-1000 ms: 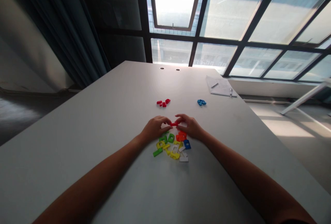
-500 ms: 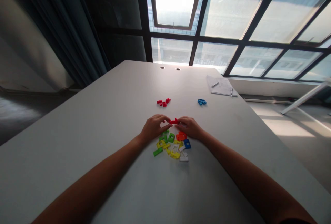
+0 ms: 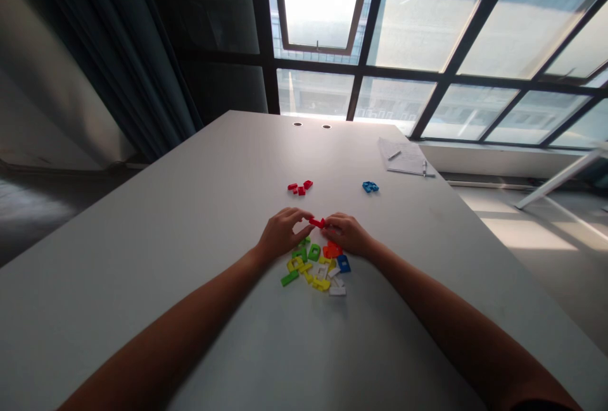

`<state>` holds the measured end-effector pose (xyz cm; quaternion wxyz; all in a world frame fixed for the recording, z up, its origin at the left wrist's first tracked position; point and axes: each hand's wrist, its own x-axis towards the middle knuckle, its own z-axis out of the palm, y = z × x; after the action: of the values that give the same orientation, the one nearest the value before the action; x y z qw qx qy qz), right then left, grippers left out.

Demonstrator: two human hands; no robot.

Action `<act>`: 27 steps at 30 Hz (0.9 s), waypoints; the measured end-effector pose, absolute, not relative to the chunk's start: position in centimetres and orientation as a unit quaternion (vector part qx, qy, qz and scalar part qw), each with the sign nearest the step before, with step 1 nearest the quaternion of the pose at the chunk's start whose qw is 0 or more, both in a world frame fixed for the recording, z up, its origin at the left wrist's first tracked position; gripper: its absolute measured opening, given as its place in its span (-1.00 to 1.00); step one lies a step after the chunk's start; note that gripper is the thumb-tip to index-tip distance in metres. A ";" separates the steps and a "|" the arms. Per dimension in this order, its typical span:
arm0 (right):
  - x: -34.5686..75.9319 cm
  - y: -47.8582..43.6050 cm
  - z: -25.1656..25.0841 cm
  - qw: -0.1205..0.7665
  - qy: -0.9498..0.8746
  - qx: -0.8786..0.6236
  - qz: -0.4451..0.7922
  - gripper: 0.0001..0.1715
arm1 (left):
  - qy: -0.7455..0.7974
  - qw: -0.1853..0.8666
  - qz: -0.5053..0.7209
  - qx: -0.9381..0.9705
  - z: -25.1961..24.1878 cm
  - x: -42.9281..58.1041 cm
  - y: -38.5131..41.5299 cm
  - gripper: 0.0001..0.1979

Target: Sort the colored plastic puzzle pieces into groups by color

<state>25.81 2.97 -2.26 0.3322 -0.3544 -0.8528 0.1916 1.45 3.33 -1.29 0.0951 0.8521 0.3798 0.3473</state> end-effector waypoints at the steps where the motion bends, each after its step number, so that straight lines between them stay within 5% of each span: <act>1: 25.8 3.0 -2.3 0.333 -0.854 -0.353 0.190 -0.87 | 0.379 0.095 0.347 0.853 -1.3 1.4 3.3 -0.77; 27: 25.8 3.1 -2.2 0.322 -0.876 -0.310 0.184 -0.82 | 0.432 0.160 0.291 0.839 -1.4 1.9 3.8 -0.68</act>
<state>25.84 3.05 -2.20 0.3219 -0.3098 -0.8756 0.1835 1.93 3.76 -1.39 0.1598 0.8388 0.4319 0.2905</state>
